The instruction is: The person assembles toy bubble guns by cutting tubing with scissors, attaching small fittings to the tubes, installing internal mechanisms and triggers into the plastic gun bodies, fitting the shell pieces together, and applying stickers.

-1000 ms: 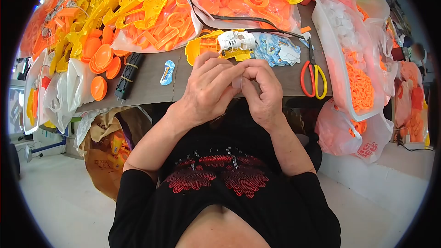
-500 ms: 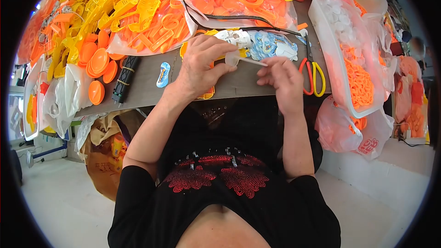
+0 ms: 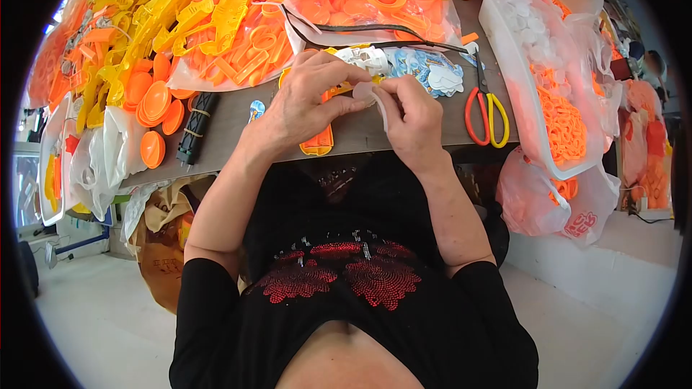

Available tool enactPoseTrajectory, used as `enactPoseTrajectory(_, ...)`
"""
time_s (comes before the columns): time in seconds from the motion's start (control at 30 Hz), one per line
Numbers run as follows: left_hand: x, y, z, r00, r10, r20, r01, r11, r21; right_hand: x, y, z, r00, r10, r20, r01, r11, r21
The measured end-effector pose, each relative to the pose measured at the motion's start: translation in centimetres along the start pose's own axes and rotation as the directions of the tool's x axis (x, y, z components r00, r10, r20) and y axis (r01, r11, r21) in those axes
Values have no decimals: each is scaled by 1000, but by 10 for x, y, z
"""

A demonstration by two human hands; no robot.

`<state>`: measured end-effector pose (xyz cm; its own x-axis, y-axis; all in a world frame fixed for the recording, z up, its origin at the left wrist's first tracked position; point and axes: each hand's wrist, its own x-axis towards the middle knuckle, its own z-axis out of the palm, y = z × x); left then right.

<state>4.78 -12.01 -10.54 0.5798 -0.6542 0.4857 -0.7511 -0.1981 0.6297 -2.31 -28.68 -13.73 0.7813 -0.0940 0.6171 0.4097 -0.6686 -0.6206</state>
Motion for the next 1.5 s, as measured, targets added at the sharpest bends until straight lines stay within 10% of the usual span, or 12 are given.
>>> enactPoseTrajectory(0.13, 8, -10, 3, 997, 49, 66, -52, 998, 39, -5, 6, -2, 999, -48, -2, 48, 997, -60)
enactPoseTrajectory(0.2, 8, -17, 7, 997, 56, 51, -58, 998, 38, -5, -2, -4, 798, 582, 152, -573, 658, 489)
enactPoseTrajectory(0.3, 9, -20, 11, 997, 65, 38, -67, 997, 46, -3, -2, -6, 681, 643, 351, -682, 382, 623)
enactPoseTrajectory(0.6, 10, -22, 9, 994, 59, 95, -66, 995, 75, -12, -1, 3, 664, 648, 374, -550, 84, 831)
enactPoseTrajectory(0.97, 12, -19, 6, 975, -212, 74, 215, 976, -38, -24, -8, 12, 739, 615, 276, -411, 85, 908)
enactPoseTrajectory(1.4, 8, -13, 12, 985, 162, 64, -171, 970, 175, -29, -6, 16, 787, 569, 238, -371, 128, 920)
enactPoseTrajectory(1.5, 5, -9, 13, 975, 194, 107, -214, 950, 228, -18, -3, 1, 790, 516, 331, -548, 351, 759)
